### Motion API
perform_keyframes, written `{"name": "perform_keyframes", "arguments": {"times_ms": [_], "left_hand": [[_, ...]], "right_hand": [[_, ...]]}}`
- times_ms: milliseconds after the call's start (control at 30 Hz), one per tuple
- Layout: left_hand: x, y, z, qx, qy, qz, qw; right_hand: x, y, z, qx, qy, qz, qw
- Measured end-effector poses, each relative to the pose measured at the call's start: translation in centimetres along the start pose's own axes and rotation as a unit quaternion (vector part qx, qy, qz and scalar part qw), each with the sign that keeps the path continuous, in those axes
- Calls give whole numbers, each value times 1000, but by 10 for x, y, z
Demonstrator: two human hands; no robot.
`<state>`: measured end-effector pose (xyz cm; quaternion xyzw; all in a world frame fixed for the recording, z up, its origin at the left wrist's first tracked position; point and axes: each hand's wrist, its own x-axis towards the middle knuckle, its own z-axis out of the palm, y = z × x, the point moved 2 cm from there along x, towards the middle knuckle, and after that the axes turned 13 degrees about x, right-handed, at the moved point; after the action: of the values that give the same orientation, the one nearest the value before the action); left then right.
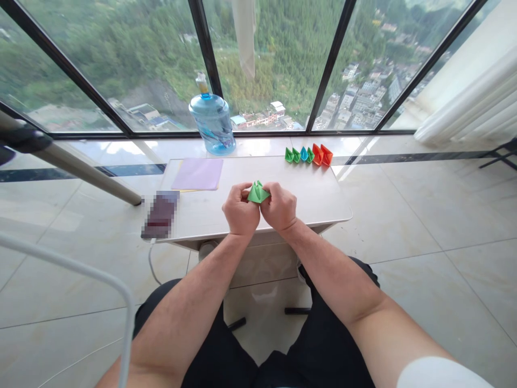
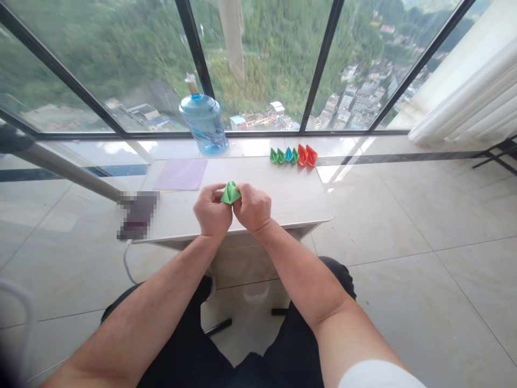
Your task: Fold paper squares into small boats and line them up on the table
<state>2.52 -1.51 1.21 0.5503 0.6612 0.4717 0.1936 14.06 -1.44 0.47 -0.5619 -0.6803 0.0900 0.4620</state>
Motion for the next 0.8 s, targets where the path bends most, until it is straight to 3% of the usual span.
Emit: {"name": "perform_keyframes", "arguments": {"times_ms": [233, 533, 667, 800], "left_hand": [[-2, 12, -3, 12, 39, 23, 999], [-5, 23, -3, -26, 64, 7, 998], [-5, 22, -4, -42, 63, 32, 997], [-5, 19, -1, -77, 88, 43, 992]], "right_hand": [[7, -3, -2, 43, 71, -46, 995], [10, -6, -4, 95, 112, 15, 989], [15, -2, -4, 152, 116, -26, 981], [14, -2, -3, 171, 162, -63, 970]]}}
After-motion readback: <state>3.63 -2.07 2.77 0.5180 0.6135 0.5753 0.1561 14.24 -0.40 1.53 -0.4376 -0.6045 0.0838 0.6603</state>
